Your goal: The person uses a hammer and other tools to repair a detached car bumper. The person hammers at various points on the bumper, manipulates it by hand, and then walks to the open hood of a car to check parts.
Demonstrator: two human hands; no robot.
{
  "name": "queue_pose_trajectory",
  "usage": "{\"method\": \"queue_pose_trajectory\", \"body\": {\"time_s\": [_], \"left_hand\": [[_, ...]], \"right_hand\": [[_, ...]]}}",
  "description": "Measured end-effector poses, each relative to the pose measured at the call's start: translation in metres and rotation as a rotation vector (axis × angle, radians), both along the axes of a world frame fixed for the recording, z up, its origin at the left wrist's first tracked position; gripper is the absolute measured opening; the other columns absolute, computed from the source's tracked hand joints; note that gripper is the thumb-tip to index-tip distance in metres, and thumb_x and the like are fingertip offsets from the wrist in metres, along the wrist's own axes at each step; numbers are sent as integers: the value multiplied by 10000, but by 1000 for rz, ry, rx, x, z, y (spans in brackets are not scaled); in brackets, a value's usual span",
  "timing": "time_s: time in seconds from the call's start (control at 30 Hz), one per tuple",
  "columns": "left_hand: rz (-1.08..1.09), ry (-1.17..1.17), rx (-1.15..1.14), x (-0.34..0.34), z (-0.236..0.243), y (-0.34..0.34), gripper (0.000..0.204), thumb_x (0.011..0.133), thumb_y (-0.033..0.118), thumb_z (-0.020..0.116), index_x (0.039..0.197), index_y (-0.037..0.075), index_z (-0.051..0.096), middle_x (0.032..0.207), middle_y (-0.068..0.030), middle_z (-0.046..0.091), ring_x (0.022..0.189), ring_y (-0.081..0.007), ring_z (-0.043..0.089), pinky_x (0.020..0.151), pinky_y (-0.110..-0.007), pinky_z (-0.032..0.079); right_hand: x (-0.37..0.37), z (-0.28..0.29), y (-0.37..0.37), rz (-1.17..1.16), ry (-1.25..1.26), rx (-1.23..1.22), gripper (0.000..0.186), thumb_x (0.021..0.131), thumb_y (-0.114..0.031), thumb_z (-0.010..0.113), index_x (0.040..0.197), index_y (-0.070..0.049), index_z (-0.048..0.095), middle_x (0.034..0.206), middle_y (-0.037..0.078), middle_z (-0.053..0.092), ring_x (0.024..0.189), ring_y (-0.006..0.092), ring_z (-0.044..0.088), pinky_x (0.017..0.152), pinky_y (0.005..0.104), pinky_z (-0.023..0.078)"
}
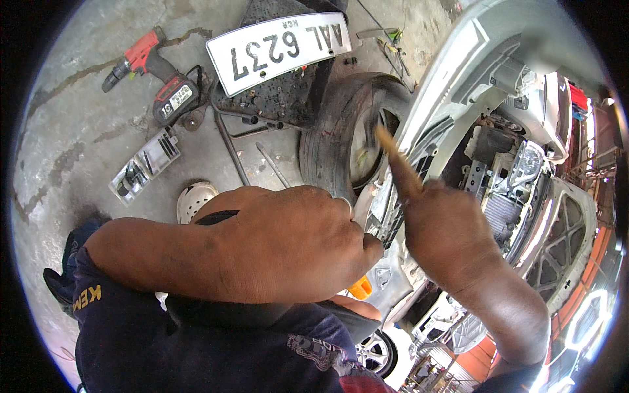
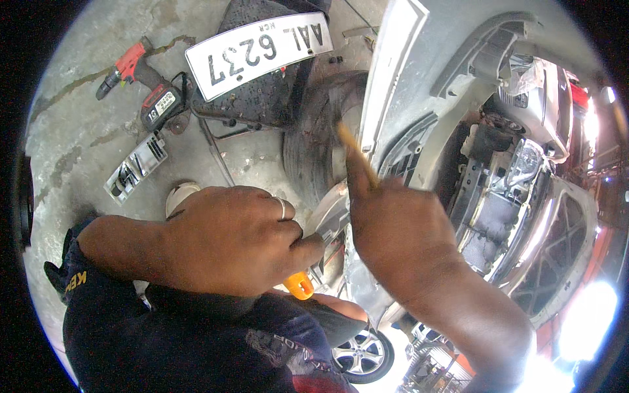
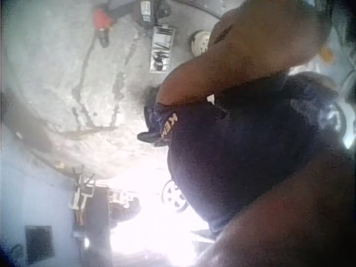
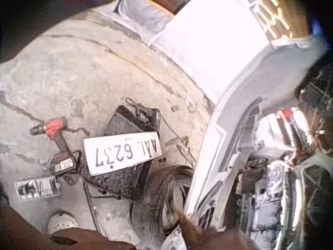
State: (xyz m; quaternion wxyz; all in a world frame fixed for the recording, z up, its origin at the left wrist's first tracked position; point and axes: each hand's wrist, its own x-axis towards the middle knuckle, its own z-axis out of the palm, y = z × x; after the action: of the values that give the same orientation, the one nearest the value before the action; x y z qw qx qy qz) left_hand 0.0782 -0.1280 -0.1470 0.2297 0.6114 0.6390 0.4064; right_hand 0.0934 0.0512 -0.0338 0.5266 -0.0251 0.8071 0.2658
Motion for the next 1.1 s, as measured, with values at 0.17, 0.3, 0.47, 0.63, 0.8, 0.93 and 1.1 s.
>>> {"method": "queue_pose_trajectory", "body": {"time_s": [0.17,0.3,0.47,0.63,0.8,0.93,1.1], "left_hand": [[-5,-54,52,1,-3,-1,199,886,243,636,993,78,664,747,-118,697,755,-298,735,663,-421,604],[-49,-28,76,-3,-2,1,193,896,249,637,967,71,664,747,-126,702,744,-303,741,643,-435,607],[-12,-10,68,-2,-6,3,200,915,260,634,967,69,664,750,-135,704,741,-306,744,643,-439,610],[16,3,95,1,-9,4,195,899,253,644,966,72,668,726,-123,688,725,-295,741,616,-423,607],[13,-11,111,5,-12,6,190,900,248,641,974,77,678,715,-116,679,712,-287,737,598,-412,601],[-10,20,45,1,-8,7,192,910,244,636,998,82,689,725,-107,685,729,-274,738,617,-406,601],[5,18,67,3,-11,7,185,908,234,638,1007,88,693,728,-88,685,730,-255,729,610,-393,596]], "right_hand": [[6,-2,13,90,61,-52,888,864,-24,589,1648,-59,174,779,215,715,706,384,737,689,505,613],[13,4,1,-92,-158,16,703,960,-62,511,1595,63,239,899,248,728,781,359,760,663,470,637],[14,-7,11,118,-31,3,677,976,-69,498,1596,53,253,890,231,722,770,329,763,646,457,638],[20,-11,19,144,-118,-71,711,963,-73,512,1625,-36,254,924,212,706,746,299,760,625,427,636],[23,-2,25,81,-77,-48,779,932,-87,564,1639,-86,238,866,188,718,730,312,749,636,447,629],[23,0,29,99,7,-55,798,898,-66,585,1633,-110,275,859,170,707,705,307,736,634,443,615],[33,-7,37,113,-3,-179,796,856,-49,610,1607,-170,375,849,130,677,669,311,711,611,449,597]]}}
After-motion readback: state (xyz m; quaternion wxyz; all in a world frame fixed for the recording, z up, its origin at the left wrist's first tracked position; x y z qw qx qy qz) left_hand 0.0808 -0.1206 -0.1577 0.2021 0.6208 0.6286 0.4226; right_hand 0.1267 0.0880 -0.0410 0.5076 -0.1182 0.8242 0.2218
